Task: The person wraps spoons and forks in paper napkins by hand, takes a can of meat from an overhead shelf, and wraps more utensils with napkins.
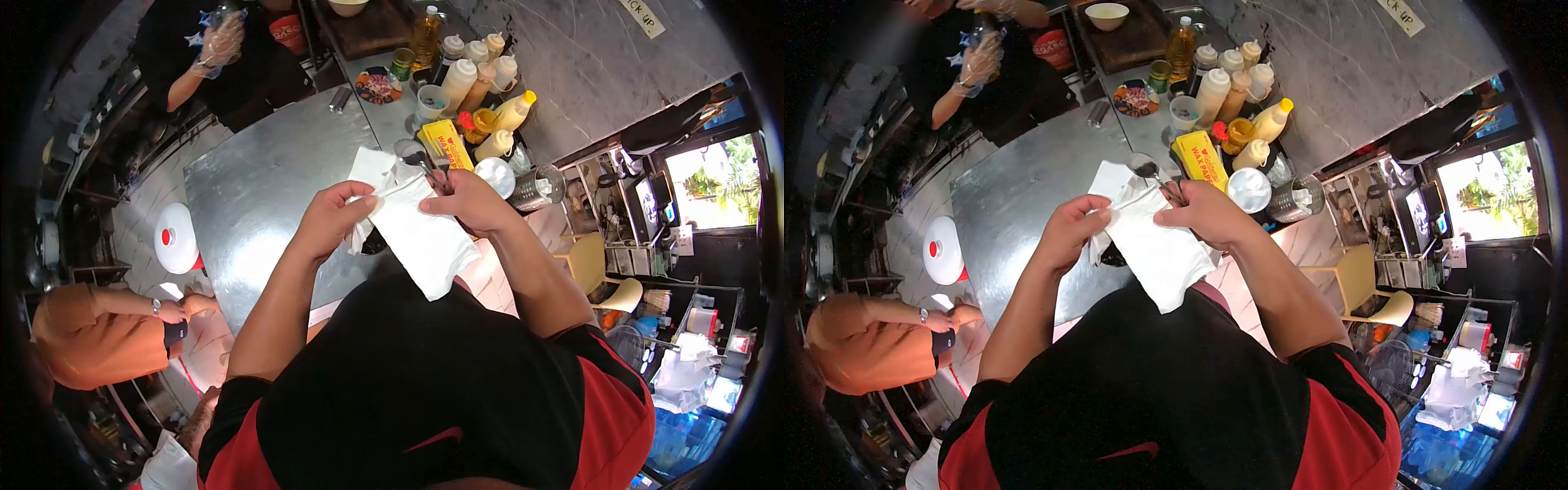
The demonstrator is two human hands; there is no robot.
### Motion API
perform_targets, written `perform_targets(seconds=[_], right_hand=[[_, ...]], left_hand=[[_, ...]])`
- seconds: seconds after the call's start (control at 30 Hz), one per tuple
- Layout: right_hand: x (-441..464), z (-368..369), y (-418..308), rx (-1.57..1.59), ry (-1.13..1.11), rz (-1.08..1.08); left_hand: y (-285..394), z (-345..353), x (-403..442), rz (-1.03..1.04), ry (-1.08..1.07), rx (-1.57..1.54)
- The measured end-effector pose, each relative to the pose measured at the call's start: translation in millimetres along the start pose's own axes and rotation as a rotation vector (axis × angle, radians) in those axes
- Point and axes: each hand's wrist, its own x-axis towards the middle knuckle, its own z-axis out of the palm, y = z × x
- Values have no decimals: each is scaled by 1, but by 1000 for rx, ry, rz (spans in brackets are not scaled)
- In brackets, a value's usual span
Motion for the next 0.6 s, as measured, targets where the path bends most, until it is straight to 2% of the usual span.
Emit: perform_targets(seconds=[0.03, 0.1, 0.13, 0.17, 0.23, 0.33, 0.43, 0.47, 0.53, 0.6], right_hand=[[-5, -1, -3, 72, 5, -22], [-22, -6, -11, 218, 23, -66], [-28, -20, -14, 138, 95, -50], [-43, -29, -14, 302, 162, -100], [-61, -60, -5, 393, 336, -160], [-93, -98, 2, 402, 408, -219], [-112, -109, 14, 495, 479, -215], [-116, -112, 20, 480, 525, -191], [-120, -118, 28, 478, 471, -189], [-119, -137, 44, 425, 449, -164]], left_hand=[[0, -4, 1, -42, -5, 28], [-4, -4, -3, 4, 40, 173], [-4, 0, -6, 25, 60, 244], [-3, 3, -10, 9, 69, 288], [8, 11, -19, -21, 90, 375], [-5, 25, -12, 80, 17, 236], [-16, 53, -1, 56, -116, 141], [-16, 63, 5, -63, -144, 243], [-35, 88, 20, 10, -186, 334], [-57, 109, 41, -47, -219, 396]])
